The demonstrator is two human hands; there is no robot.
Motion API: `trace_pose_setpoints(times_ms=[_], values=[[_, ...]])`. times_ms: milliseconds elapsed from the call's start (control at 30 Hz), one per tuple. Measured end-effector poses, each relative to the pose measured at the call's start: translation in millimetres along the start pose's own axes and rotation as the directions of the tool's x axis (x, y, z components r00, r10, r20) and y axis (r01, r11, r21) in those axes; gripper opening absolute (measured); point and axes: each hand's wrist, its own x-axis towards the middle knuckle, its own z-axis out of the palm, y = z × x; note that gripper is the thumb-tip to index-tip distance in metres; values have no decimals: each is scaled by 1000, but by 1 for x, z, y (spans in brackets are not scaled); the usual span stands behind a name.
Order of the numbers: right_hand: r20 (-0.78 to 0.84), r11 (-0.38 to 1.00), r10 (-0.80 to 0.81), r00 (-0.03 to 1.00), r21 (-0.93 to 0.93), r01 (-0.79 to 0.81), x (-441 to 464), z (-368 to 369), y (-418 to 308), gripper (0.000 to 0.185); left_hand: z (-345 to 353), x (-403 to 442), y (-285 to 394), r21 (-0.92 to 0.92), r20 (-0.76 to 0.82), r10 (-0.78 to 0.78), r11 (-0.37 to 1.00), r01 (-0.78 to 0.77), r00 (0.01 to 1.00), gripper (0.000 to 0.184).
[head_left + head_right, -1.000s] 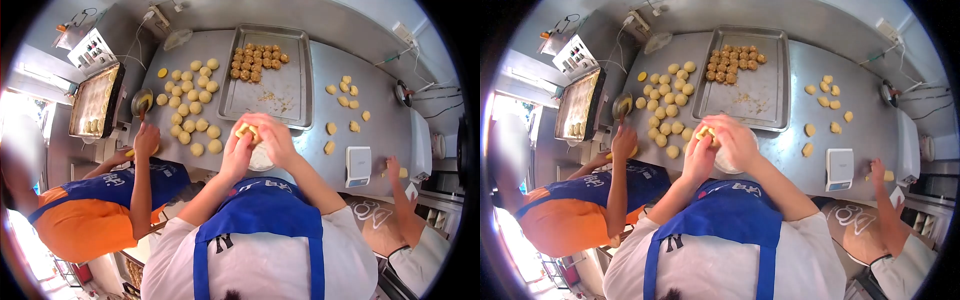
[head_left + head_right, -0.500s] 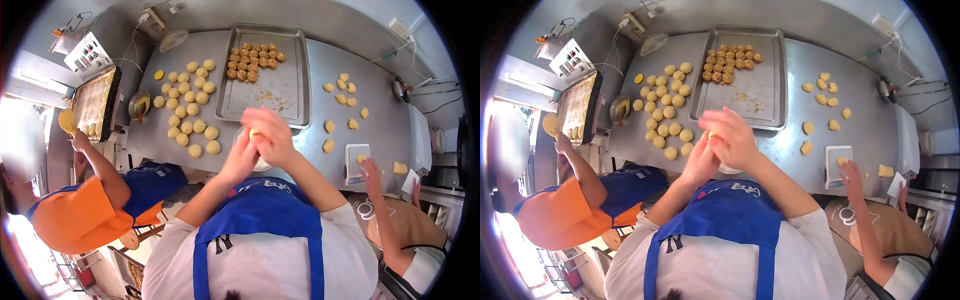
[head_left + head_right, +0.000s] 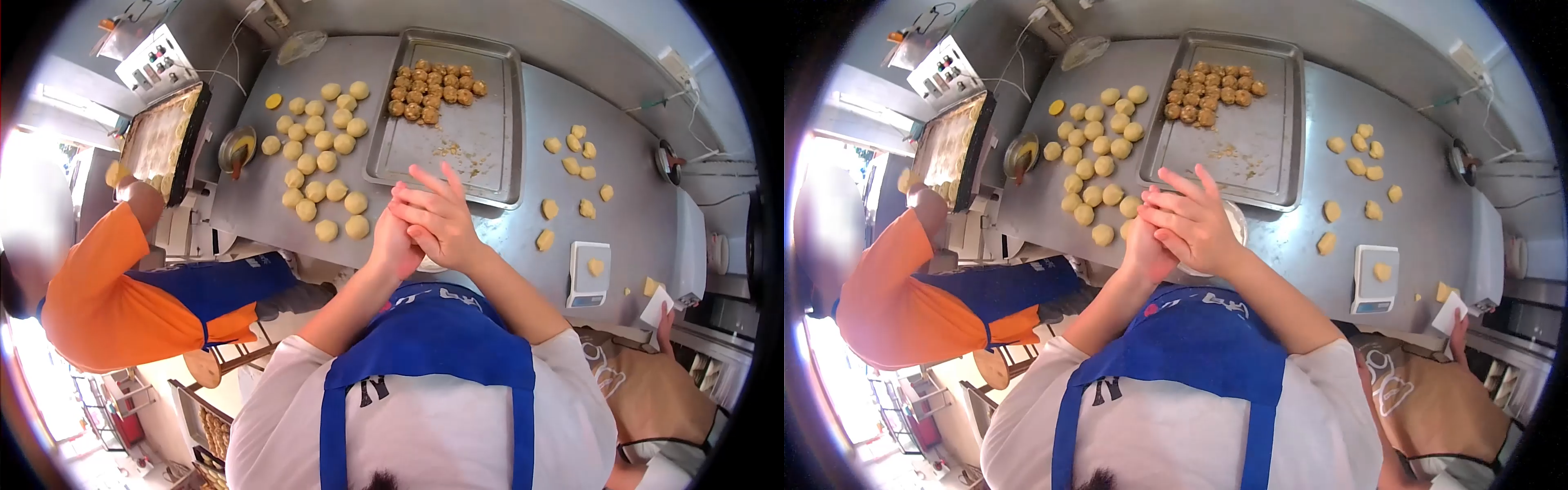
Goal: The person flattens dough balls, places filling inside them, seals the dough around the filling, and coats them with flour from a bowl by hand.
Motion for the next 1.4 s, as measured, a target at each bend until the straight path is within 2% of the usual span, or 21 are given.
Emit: trace_pose_setpoints(times_ms=[100,167,333,400,467,533,600,700,800,833,867,933,1000,1033,1067,1133,1200,1267,1300,1333,1400], values=[[-86,994,94,992,56,-89,6,-1,-16,34,13,-7,16,71,27,-36,997,34,999,53],[-88,889,344,935,350,-294,13,-4,-16,34,0,0,20,109,65,14,994,-21,998,58],[79,898,284,955,326,-295,-2,13,1,40,-16,2,16,326,143,159,925,-198,977,74],[115,883,295,949,346,-316,3,19,-7,41,-15,-2,18,263,101,160,948,-182,982,77],[-19,927,349,937,157,-342,14,25,-20,38,-17,-5,17,198,49,166,965,-172,985,80],[-69,965,260,963,56,-257,12,41,-12,26,-20,-3,12,132,77,133,981,-143,988,84],[-32,926,318,947,224,-304,12,45,-9,18,-28,-5,22,67,96,90,993,-97,991,84],[-97,814,432,896,470,-341,17,47,-22,20,-49,-2,27,-49,322,-71,995,91,944,80],[26,730,379,925,605,-317,-3,67,-9,35,-88,16,19,-127,223,-49,989,79,974,79],[107,874,372,922,293,-386,-4,78,-12,41,-97,16,19,-347,270,-90,920,184,959,69],[182,920,391,902,-53,-388,-8,88,-14,50,-117,21,12,-346,267,-95,919,188,959,69],[303,893,450,840,-147,-425,-34,92,-3,64,-151,33,-1,33,77,-211,977,209,975,57],[296,827,553,779,-77,-557,-60,90,3,64,-178,28,8,49,-19,-256,965,257,967,51],[328,813,572,752,-106,-573,-76,83,8,67,-190,29,9,231,-159,-90,965,126,983,50],[328,809,579,747,-110,-578,-94,78,10,67,-199,29,11,420,-260,102,907,18,960,49],[403,822,560,724,-379,-425,-127,67,9,66,-211,30,27,623,-331,352,778,-77,875,56],[464,850,521,716,-362,-384,-151,54,3,63,-232,42,36,740,-276,444,664,-107,853,71],[515,872,486,706,-345,-348,-165,49,-2,60,-232,49,43,981,-100,665,188,-37,740,83],[581,897,441,684,-302,-322,-166,45,-4,57,-237,56,47,968,-144,527,251,9,838,86],[639,918,396,660,-260,-299,-166,41,-4,54,-238,60,40,970,-130,521,244,-1,843,86],[591,911,412,693,-273,-309,-162,40,0,55,-226,58,22,988,-112,495,-35,149,862,84]])
